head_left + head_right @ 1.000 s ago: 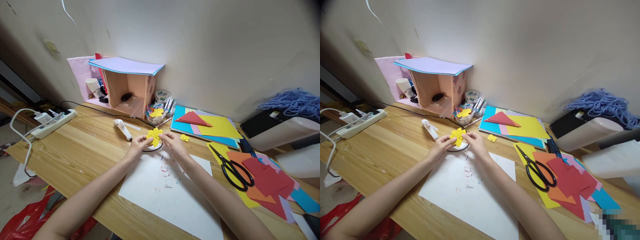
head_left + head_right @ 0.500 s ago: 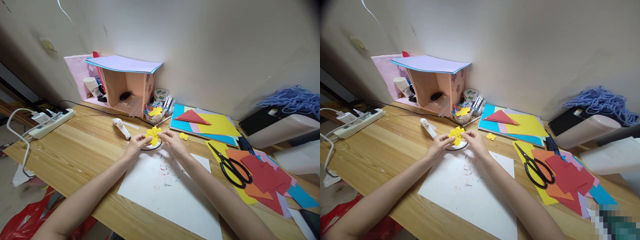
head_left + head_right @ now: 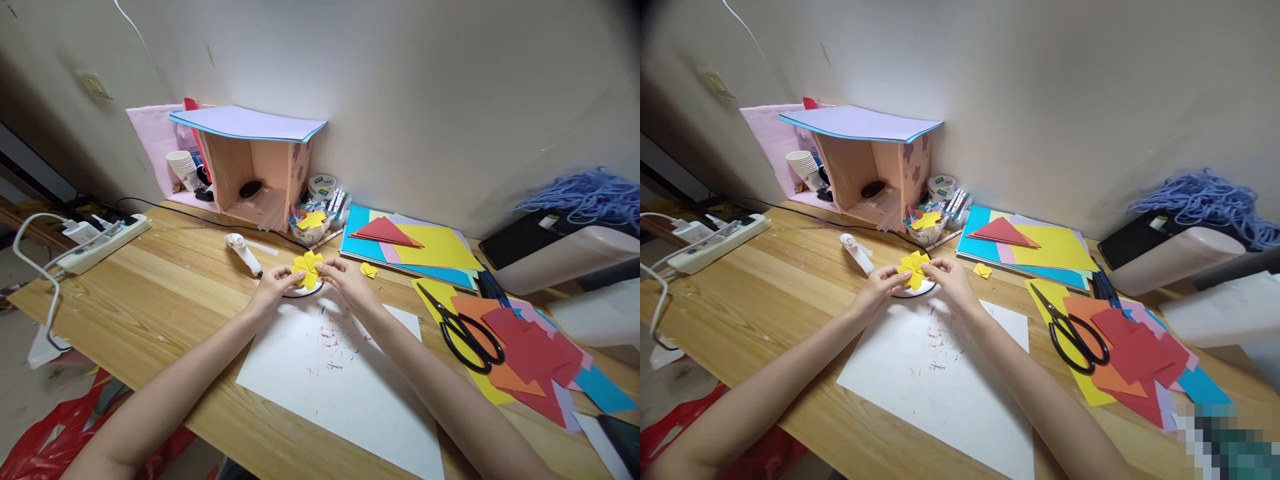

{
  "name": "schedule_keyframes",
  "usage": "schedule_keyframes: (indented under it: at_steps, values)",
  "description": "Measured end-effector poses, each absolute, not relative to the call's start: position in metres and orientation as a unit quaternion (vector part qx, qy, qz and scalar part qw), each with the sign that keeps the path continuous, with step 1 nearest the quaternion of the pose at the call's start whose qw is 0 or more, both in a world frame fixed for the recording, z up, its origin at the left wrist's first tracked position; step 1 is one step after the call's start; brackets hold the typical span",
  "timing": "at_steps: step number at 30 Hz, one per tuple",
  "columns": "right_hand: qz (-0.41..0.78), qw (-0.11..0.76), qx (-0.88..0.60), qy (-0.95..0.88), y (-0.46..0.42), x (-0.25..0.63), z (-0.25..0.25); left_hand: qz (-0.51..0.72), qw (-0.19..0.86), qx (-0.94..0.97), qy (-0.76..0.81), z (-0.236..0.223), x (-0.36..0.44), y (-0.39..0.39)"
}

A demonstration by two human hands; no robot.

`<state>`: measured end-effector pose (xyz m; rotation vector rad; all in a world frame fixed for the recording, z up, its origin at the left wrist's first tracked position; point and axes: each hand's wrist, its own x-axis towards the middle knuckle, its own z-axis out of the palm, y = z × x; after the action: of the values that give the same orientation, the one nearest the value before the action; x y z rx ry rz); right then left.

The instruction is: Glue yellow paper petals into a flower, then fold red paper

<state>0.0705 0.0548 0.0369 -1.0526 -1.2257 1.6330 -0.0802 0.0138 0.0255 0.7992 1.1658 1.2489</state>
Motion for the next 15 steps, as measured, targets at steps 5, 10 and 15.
schedule_keyframes:
  at_steps: [5, 10, 15]
  values:
    - [0.637, 0.407, -0.426, -0.497, 0.054, 0.068, 0.034, 0.537, 0.598, 0.346, 0.484, 0.025, -0.080, 0.014]
    - [0.623, 0.398, -0.436, -0.514, 0.053, 0.067, 0.034, 0.534, 0.573, 0.380, 0.492, 0.015, -0.083, 0.016]
    - [0.611, 0.392, -0.444, -0.526, 0.052, 0.068, 0.037, 0.524, 0.553, 0.399, 0.510, 0.013, -0.086, 0.018]
